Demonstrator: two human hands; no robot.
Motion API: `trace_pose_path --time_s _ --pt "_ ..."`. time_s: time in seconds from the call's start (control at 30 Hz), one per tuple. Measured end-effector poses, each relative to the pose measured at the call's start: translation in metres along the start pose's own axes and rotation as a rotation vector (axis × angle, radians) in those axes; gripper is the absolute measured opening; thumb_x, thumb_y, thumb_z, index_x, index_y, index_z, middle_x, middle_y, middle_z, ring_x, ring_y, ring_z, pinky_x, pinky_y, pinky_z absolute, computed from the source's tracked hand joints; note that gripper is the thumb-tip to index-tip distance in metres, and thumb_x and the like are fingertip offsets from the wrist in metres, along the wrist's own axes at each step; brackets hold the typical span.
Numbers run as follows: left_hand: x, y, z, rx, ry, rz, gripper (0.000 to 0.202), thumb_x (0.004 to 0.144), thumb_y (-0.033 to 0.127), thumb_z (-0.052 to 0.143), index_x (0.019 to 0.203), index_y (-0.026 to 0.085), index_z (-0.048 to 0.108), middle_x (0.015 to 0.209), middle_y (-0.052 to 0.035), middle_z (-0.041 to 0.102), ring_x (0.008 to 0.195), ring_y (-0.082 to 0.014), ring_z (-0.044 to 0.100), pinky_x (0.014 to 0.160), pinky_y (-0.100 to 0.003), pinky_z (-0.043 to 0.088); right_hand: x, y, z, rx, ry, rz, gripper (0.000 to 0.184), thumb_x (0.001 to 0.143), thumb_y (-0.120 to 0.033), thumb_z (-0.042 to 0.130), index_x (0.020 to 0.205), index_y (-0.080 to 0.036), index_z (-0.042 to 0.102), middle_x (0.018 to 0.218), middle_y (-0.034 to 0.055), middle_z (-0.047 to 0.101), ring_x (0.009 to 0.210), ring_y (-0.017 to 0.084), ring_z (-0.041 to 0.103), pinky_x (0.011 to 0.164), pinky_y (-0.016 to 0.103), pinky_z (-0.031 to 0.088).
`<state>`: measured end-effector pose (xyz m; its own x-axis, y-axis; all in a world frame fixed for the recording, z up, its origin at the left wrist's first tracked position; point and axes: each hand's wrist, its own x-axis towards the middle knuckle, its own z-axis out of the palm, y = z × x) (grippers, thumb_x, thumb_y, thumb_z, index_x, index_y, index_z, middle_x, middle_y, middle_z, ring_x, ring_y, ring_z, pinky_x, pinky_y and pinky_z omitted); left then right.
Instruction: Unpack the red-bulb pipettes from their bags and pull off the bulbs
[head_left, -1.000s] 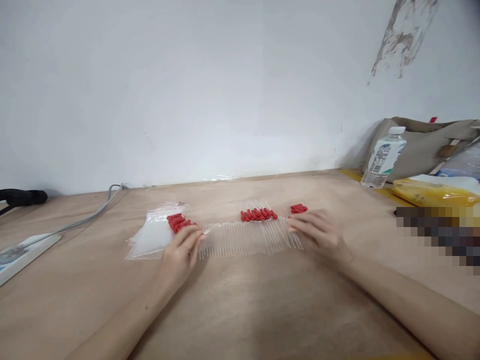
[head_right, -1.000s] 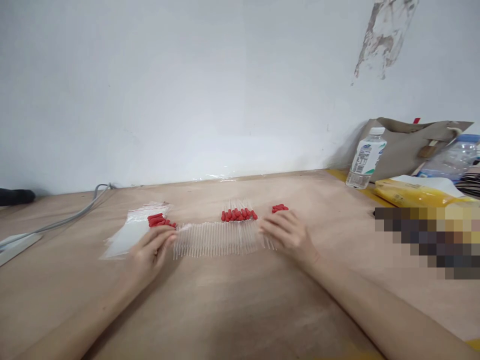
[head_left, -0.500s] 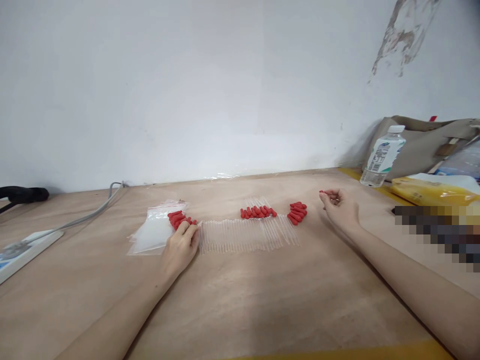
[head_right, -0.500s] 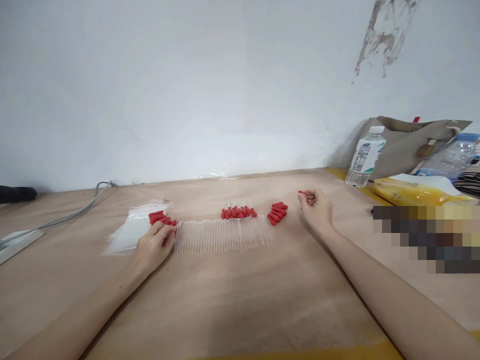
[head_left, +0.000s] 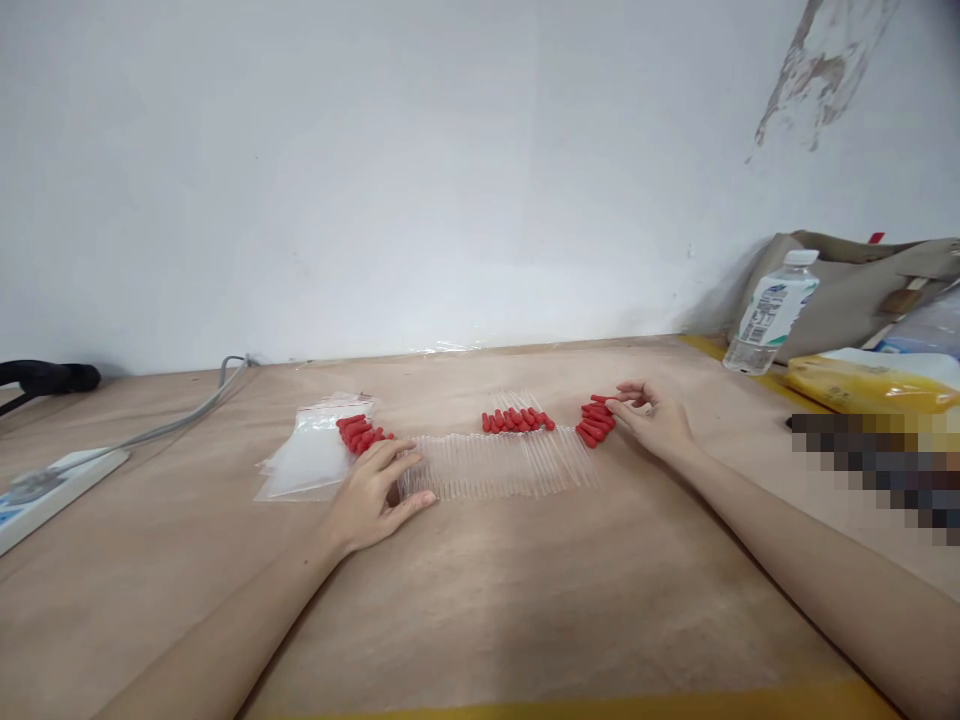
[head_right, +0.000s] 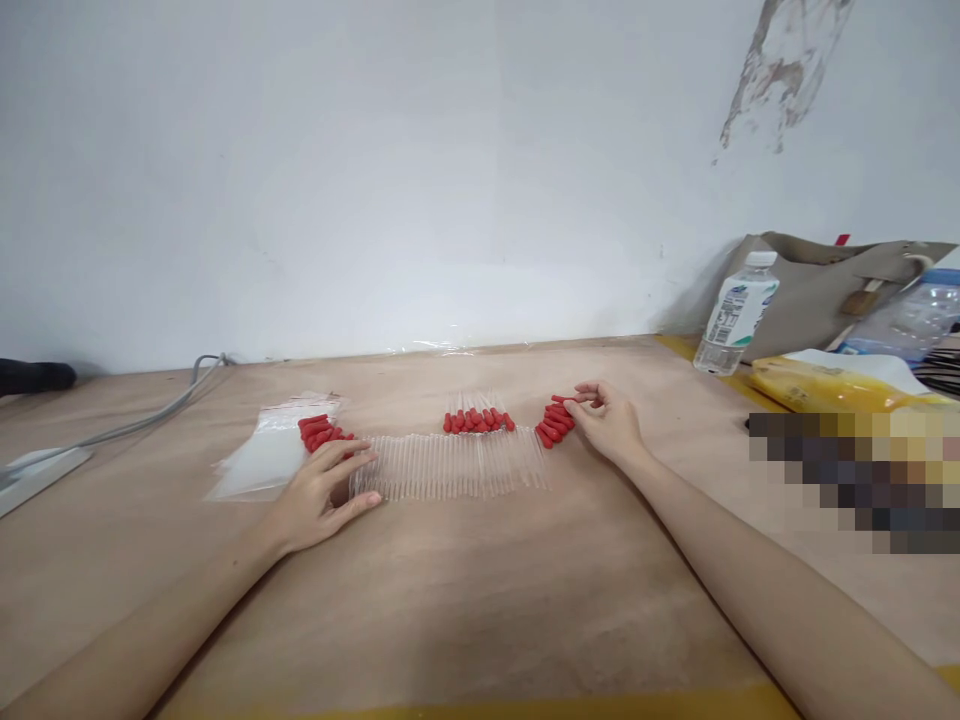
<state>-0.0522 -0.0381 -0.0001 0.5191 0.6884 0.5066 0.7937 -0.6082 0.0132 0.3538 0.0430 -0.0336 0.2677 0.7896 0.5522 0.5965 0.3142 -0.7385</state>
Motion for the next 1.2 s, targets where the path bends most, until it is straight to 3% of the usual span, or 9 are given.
trace_pose_path --time_s 0.1,0.2,0.37,0.53,0.73,0.87,0.97,1.07,1.2 --pt "0.001 -0.004 -0.004 0.008 -0.135 0.062 0.048 0.081 0.045 0.05 0.123 0.022 0.048 0.13 -0.0096 0.045 0.122 -0.027 0.039 0.1 -0.048 0.033 -0.001 -0.003 0.0 -0.021 -0.024 -0.018 0.036 0.066 -0.042 0.062 0.093 -0.019 0.057 0.08 0.0041 0.065 0.074 0.017 0.056 0.065 0.029 0.043" --pt "0.002 -0.008 -0.006 0.015 -0.21 0.099 0.048 0.083 0.044 0.046 0.127 0.025 0.043 0.132 -0.0082 0.044 0.122 -0.025 0.039 0.102 -0.051 0.027 -0.004 -0.009 -0.002 -0.003 -0.049 -0.031 0.037 0.067 -0.041 0.062 0.095 -0.019 0.055 0.08 0.0036 0.065 0.075 0.017 0.058 0.069 0.031 0.043" --pt "0.0 -0.011 -0.006 0.05 -0.229 0.073 0.047 0.084 0.044 0.045 0.126 0.025 0.044 0.13 -0.0075 0.047 0.122 -0.0268 0.04 0.1 -0.054 0.03 -0.01 -0.014 -0.005 0.009 -0.074 -0.088 0.037 0.068 -0.04 0.062 0.098 -0.02 0.054 0.081 0.0023 0.065 0.079 0.018 0.06 0.08 0.035 0.042" --pt "-0.001 -0.012 -0.006 0.05 -0.198 0.117 0.049 0.082 0.044 0.048 0.127 0.025 0.042 0.129 -0.0082 0.047 0.122 -0.0262 0.04 0.102 -0.054 0.025 -0.012 -0.015 -0.007 -0.03 -0.102 -0.123 0.04 0.066 -0.043 0.063 0.098 -0.02 0.056 0.082 0.0033 0.065 0.083 0.02 0.06 0.083 0.038 0.041" --pt "0.0 -0.011 -0.005 0.06 -0.187 0.109 0.046 0.084 0.042 0.045 0.126 0.022 0.045 0.13 -0.0092 0.046 0.124 -0.0249 0.037 0.104 -0.052 0.022 -0.007 -0.004 -0.008 -0.138 0.102 -0.067 0.031 0.074 -0.048 0.052 0.084 -0.02 0.062 0.081 0.0045 0.065 0.075 0.02 0.055 0.07 0.034 0.041" --pt "-0.001 -0.012 -0.005 0.077 -0.188 0.105 0.045 0.086 0.041 0.043 0.126 0.021 0.045 0.13 -0.0095 0.046 0.124 -0.0244 0.036 0.105 -0.052 0.02 -0.01 -0.016 -0.01 -0.278 0.158 -0.171 0.026 0.074 -0.044 0.052 0.073 -0.02 0.064 0.075 0.0043 0.063 0.073 0.02 0.053 0.071 0.034 0.037" --pt "0.0 -0.013 -0.006 0.072 -0.193 0.122 0.045 0.086 0.041 0.043 0.126 0.022 0.045 0.129 -0.0094 0.047 0.124 -0.0249 0.036 0.104 -0.053 0.021 -0.017 -0.042 -0.004 -0.392 0.04 -0.283 0.021 0.074 -0.04 0.054 0.072 -0.023 0.067 0.071 0.0028 0.063 0.075 0.02 0.052 0.073 0.036 0.03" --pt "0.0 -0.016 -0.007 0.072 -0.21 0.136 0.045 0.086 0.041 0.043 0.127 0.023 0.043 0.13 -0.0093 0.046 0.125 -0.0254 0.035 0.104 -0.053 0.022 -0.02 -0.069 0.01 -0.463 -0.161 -0.402 0.021 0.078 -0.036 0.052 0.075 -0.025 0.069 0.073 0.0033 0.065 0.077 0.02 0.052 0.073 0.036 0.026" --pt "-0.001 -0.019 -0.011 0.074 -0.229 0.157 0.049 0.084 0.043 0.045 0.128 0.024 0.042 0.131 -0.0096 0.044 0.126 -0.0259 0.033 0.104 -0.052 0.022 -0.017 -0.09 0.033 -0.567 -0.273 -0.399 0.025 0.081 -0.036 0.047 0.076 -0.026 0.069 0.078 0.0044 0.065 0.08 0.021 0.051 0.072 0.037 0.024"
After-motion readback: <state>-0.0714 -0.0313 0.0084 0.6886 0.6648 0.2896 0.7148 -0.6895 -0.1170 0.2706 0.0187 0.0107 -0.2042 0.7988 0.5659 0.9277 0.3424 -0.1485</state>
